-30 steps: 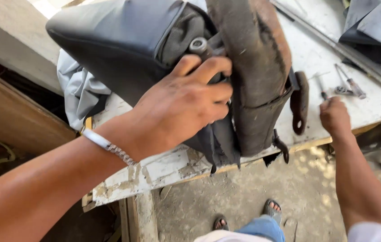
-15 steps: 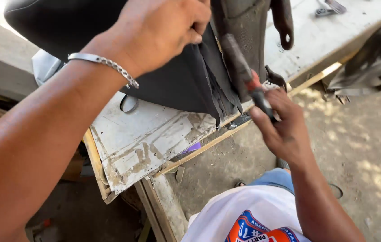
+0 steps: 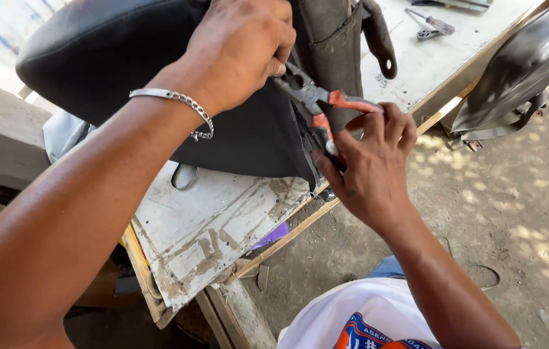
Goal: Attaching a vinyl cover to a seat frame by tucking the edges and pulling them tight with pliers.
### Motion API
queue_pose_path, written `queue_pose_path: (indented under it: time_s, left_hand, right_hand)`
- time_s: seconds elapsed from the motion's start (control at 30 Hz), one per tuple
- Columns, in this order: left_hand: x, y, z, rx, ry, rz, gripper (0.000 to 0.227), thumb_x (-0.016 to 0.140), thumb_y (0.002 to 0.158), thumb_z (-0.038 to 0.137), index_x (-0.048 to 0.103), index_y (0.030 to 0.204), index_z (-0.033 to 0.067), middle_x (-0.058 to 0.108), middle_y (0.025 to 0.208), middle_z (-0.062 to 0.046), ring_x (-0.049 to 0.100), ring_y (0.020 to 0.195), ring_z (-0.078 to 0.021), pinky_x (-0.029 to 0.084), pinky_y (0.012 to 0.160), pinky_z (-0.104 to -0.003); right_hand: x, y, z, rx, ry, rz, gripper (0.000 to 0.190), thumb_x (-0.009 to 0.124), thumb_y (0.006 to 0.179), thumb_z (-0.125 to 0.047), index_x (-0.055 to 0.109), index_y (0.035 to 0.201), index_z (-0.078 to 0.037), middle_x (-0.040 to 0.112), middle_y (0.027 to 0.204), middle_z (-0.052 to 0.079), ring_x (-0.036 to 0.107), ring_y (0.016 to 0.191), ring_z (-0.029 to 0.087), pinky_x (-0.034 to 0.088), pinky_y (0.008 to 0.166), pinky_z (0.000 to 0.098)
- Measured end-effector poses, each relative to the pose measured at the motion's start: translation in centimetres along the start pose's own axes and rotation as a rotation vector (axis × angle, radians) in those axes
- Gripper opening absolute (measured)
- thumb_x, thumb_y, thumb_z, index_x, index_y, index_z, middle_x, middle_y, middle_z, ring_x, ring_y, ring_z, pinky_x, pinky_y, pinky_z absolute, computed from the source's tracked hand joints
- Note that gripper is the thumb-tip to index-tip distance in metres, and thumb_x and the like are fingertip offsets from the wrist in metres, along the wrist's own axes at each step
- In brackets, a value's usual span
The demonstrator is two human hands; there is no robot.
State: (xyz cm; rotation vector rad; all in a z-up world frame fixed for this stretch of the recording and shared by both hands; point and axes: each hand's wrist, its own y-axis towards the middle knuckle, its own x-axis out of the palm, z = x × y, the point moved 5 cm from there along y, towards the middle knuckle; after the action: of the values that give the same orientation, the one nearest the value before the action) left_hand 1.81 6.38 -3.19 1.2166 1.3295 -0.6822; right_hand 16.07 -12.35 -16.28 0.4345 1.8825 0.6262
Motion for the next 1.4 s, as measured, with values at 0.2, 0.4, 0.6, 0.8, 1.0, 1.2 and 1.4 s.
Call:
queue_pose_path:
  time_s: [0.2,0.4,0.6,0.8,1.0,1.2,1.4]
  left_hand:
    - [0.4,0.1,-0.1,-0.005,-0.006,-0.003,0.03,0.092,0.085,0.008,0.067,0.075,0.0219,0.066,0.094,0.01,0.063,0.09,-0.0156,0.042,0.086,-0.044]
    - [0.4,0.1,-0.1,-0.116,-0.004,-0.065,0.028,0.095,0.091,0.018,0.07,0.079,0.0231,0.065,0.095,0.01,0.062,0.091,-0.0205,0.044,0.078,-0.046]
    - [0.2,0.2,0.0,-0.135,-0.002,-0.071,0.03,0.096,0.092,0.018,0.07,0.077,0.0226,0.066,0.092,0.01,0.064,0.088,-0.0201,0.047,0.076,-0.044]
    - [1.6,0.0,-0.9,-0.129,-0.045,-0.058,0.026,0.091,0.089,0.016,0.069,0.078,0.0234,0.064,0.092,0.01,0.061,0.086,-0.0173,0.043,0.075,-0.043]
    - [1.1,-0.1,-1.3,-0.053,-0.111,-0.039,0.022,0.087,0.088,0.01,0.07,0.081,0.0209,0.066,0.095,0.009,0.063,0.088,-0.0183,0.044,0.074,-0.043]
    - [-0.8,0.4,0.4,-0.017,0.007,-0.098,0.026,0.092,0.089,0.009,0.071,0.078,0.0204,0.07,0.093,0.008,0.067,0.093,-0.0239,0.047,0.087,-0.048]
    - [-1.6,0.4,1.2,-0.013,0.046,-0.102,0.025,0.091,0.089,0.008,0.072,0.077,0.0197,0.071,0.09,0.007,0.068,0.097,-0.0248,0.047,0.096,-0.048]
  right_hand:
    - [0.4,0.2,-1.2,0.056,0.038,-0.022,0.041,0.075,0.106,-0.049,0.064,0.09,-0.012,0.057,0.144,0.02,0.039,0.139,0.056,0.025,0.118,0.0719]
    - [1.4,0.1,-0.5,0.053,-0.002,-0.045,0.045,0.076,0.108,-0.049,0.064,0.092,-0.009,0.056,0.142,0.023,0.042,0.137,0.057,0.032,0.113,0.0767]
    - [2.5,0.5,-0.2,-0.023,-0.201,-0.037,0.048,0.071,0.111,-0.058,0.069,0.096,-0.012,0.062,0.13,0.022,0.053,0.129,0.054,0.048,0.092,0.0633]
    - [2.9,0.8,0.3,-0.077,-0.332,-0.08,0.049,0.068,0.112,-0.059,0.072,0.095,-0.014,0.064,0.115,0.023,0.06,0.11,0.047,0.05,0.078,0.0567]
    - [3.6,1.1,1.4,-0.145,-0.411,-0.08,0.053,0.066,0.114,-0.064,0.074,0.099,-0.014,0.064,0.107,0.02,0.063,0.101,0.043,0.051,0.074,0.0523]
    - [2.4,0.8,1.2,-0.111,-0.36,-0.015,0.048,0.071,0.111,-0.063,0.072,0.103,-0.015,0.061,0.123,0.02,0.057,0.118,0.045,0.048,0.085,0.0561]
    - [1.6,0.7,1.7,-0.099,-0.371,0.044,0.045,0.078,0.109,-0.062,0.073,0.103,-0.018,0.06,0.13,0.019,0.053,0.131,0.048,0.044,0.097,0.0592]
